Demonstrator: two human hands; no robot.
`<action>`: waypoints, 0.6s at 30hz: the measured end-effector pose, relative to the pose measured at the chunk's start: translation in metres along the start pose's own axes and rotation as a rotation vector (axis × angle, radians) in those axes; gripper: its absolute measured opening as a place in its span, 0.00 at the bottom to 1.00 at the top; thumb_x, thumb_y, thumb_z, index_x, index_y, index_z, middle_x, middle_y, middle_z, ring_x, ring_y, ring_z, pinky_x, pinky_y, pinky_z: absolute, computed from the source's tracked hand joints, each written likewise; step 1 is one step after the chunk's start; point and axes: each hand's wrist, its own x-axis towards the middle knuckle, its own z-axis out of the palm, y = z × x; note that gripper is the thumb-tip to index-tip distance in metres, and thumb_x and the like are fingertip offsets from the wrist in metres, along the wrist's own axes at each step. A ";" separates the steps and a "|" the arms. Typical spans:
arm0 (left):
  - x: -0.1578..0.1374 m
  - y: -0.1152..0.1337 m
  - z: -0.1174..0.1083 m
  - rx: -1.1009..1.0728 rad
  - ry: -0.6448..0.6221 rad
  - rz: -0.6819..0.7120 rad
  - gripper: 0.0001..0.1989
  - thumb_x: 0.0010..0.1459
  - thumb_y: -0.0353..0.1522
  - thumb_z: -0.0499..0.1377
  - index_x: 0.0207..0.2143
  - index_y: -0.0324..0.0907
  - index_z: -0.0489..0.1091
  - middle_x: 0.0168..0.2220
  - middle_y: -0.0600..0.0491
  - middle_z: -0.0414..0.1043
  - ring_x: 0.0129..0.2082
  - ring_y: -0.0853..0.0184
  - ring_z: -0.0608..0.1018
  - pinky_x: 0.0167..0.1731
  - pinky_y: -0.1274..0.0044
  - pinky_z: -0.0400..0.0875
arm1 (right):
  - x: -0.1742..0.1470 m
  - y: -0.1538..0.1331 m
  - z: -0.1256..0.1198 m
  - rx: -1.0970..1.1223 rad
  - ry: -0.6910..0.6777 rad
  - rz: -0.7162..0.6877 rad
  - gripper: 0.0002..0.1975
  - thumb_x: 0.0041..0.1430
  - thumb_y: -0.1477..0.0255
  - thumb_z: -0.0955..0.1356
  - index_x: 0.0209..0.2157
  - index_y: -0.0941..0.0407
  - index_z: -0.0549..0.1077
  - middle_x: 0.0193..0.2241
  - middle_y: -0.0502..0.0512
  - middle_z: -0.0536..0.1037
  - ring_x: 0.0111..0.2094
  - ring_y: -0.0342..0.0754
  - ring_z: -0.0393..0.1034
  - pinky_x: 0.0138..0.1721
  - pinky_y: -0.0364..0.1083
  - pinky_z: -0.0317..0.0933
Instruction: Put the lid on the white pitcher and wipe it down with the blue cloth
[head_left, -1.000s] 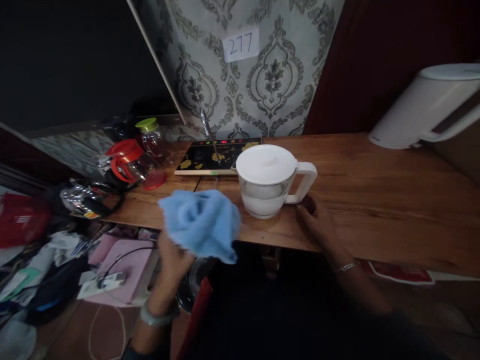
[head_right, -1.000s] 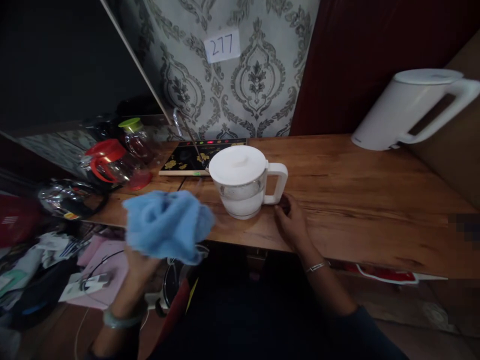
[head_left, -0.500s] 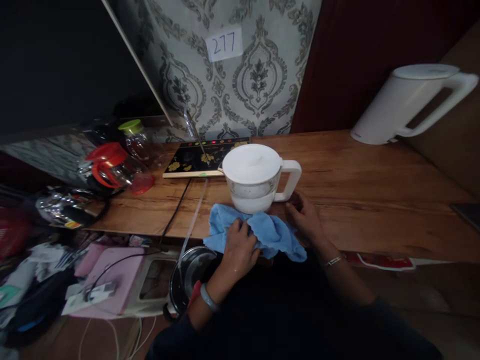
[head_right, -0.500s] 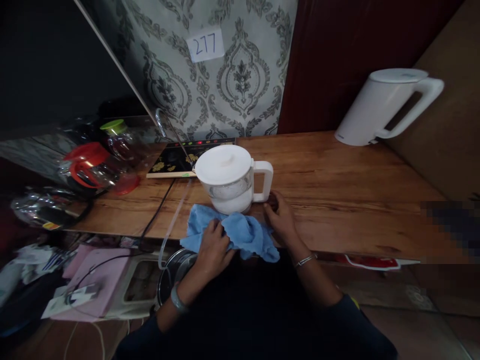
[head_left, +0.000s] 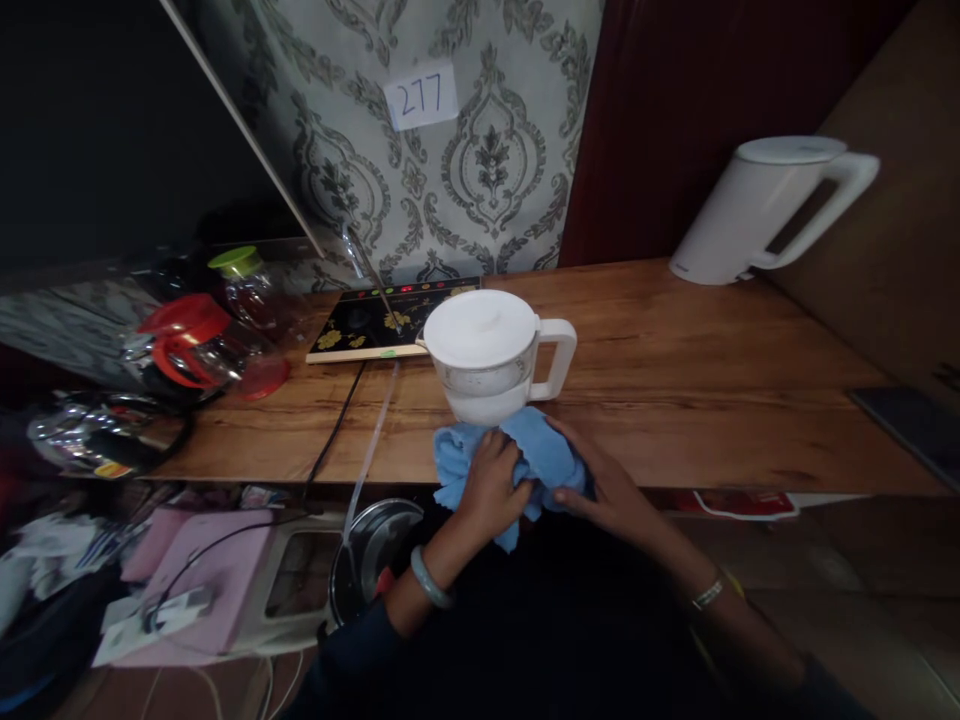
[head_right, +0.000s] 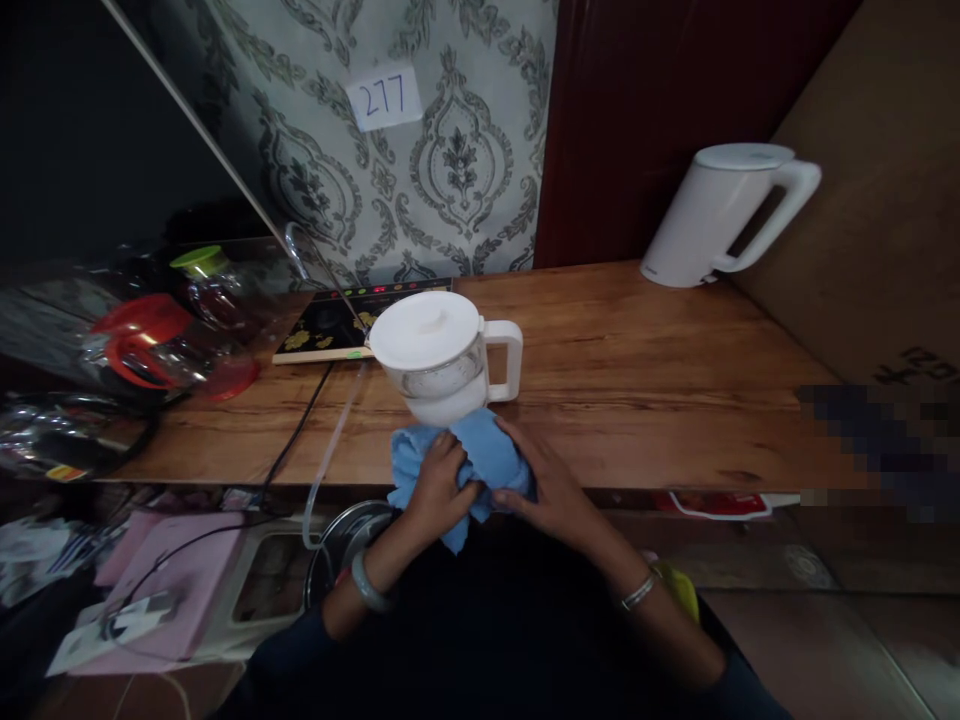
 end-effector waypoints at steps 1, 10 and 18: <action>0.004 0.001 0.001 -0.052 -0.005 0.003 0.13 0.50 0.26 0.59 0.41 0.42 0.69 0.45 0.47 0.69 0.47 0.56 0.69 0.49 0.63 0.67 | -0.002 0.000 0.001 -0.007 0.007 0.000 0.40 0.55 0.56 0.71 0.65 0.52 0.57 0.63 0.62 0.65 0.61 0.61 0.61 0.59 0.59 0.59; 0.029 0.020 -0.014 -0.056 -0.127 0.116 0.17 0.60 0.32 0.55 0.51 0.41 0.66 0.49 0.44 0.70 0.51 0.59 0.72 0.53 0.65 0.68 | -0.003 0.014 -0.028 0.169 0.527 0.317 0.19 0.53 0.60 0.71 0.45 0.55 0.76 0.40 0.56 0.81 0.41 0.55 0.75 0.46 0.55 0.68; 0.025 0.023 -0.001 0.639 -0.252 -0.104 0.14 0.60 0.29 0.48 0.34 0.37 0.74 0.35 0.48 0.77 0.37 0.67 0.78 0.39 0.78 0.75 | -0.004 -0.055 -0.023 -0.275 0.330 -0.224 0.27 0.55 0.59 0.70 0.56 0.49 0.70 0.55 0.60 0.71 0.56 0.62 0.64 0.57 0.63 0.58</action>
